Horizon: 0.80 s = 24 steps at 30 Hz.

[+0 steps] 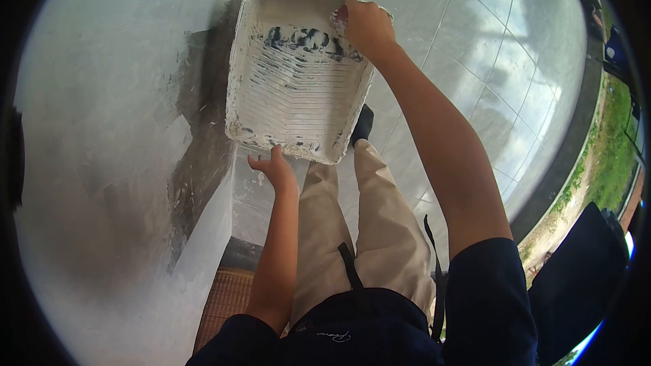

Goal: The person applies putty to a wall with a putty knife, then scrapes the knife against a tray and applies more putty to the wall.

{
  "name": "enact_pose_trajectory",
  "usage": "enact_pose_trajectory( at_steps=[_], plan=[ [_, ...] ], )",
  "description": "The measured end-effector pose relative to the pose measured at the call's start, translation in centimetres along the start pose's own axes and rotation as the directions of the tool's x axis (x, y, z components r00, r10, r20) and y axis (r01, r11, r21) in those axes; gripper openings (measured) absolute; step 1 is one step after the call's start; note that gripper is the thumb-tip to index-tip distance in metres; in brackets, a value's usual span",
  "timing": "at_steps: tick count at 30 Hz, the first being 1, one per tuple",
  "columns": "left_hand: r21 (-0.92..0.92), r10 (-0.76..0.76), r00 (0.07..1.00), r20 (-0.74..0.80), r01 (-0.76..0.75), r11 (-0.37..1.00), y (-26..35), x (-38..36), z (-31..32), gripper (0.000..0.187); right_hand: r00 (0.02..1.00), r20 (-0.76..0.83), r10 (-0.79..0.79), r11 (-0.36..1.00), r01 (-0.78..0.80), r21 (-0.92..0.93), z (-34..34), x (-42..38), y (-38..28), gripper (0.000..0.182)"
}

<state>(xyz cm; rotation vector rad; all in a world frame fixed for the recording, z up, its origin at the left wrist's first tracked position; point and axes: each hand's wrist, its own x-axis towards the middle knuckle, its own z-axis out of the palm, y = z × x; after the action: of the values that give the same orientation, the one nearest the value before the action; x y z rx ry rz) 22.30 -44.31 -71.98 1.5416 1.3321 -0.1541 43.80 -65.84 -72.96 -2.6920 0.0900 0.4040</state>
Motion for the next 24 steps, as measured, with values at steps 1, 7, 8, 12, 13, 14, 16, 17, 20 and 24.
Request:
enact_pose_trajectory(
  at_steps=[1, 7, 8, 12, 13, 14, 16, 17, 20, 24],
  plan=[
    [-0.055, -0.065, 0.998, 0.022, 0.066, 0.996, 0.4, 0.2, 0.0, 0.090, 1.000, -0.018, 0.017, 1.000, -0.017, 0.010, 0.0, -0.1, -0.1, 0.023],
    [-0.100, -0.122, 0.993, 0.009, 0.122, 0.987, 2.0, 1.6, 0.1, 0.091, 0.991, -0.129, 0.030, 0.999, -0.028, 0.015, 1.0, -0.5, -0.2, 0.023],
    [-0.098, -0.121, 0.993, 0.008, 0.121, 0.988, 2.2, 1.9, 0.3, 0.091, 0.989, -0.149, 0.022, 0.999, -0.028, -0.038, 1.3, -0.5, -0.1, 0.023],
    [-0.160, -0.219, 0.975, 0.046, 0.224, 0.961, 2.1, 2.9, 0.8, 0.094, 0.979, -0.194, 0.064, 0.998, -0.063, 0.007, 1.2, -0.8, -0.2, 0.022],
    [-0.202, -0.203, 0.975, 0.089, 0.217, 0.955, 2.0, 3.3, 1.1, 0.093, 0.980, -0.192, 0.057, 0.998, -0.055, 0.016, 1.2, -0.8, -0.2, 0.023],
    [-0.202, -0.202, 0.975, 0.093, 0.217, 0.955, 1.9, 3.5, 1.3, 0.093, 0.981, -0.189, 0.051, 0.999, -0.048, 0.024, 1.2, -0.9, -0.2, 0.023],
    [-0.248, -0.233, 0.970, 0.065, 0.242, 0.938, 2.2, 3.5, 1.8, 0.090, 0.977, -0.200, 0.074, 0.997, -0.067, 0.043, 1.3, -1.1, -0.2, 0.024],
    [-0.249, -0.231, 0.971, 0.069, 0.241, 0.938, 2.3, 3.5, 1.9, 0.090, 0.973, -0.211, 0.092, 0.995, -0.080, 0.064, 1.3, -1.1, -0.2, 0.025],
    [-0.231, -0.258, 0.965, 0.051, 0.262, 0.937, 2.8, 3.3, 1.9, 0.091, 0.974, -0.184, 0.131, 0.988, -0.112, 0.110, 1.4, -1.4, -0.3, 0.027],
    [-0.248, -0.253, 0.965, 0.069, 0.262, 0.933, 2.7, 3.4, 1.8, 0.091, 0.970, -0.157, 0.185, 0.974, -0.160, 0.158, 1.0, -2.1, -1.2, 0.026]
  ],
)
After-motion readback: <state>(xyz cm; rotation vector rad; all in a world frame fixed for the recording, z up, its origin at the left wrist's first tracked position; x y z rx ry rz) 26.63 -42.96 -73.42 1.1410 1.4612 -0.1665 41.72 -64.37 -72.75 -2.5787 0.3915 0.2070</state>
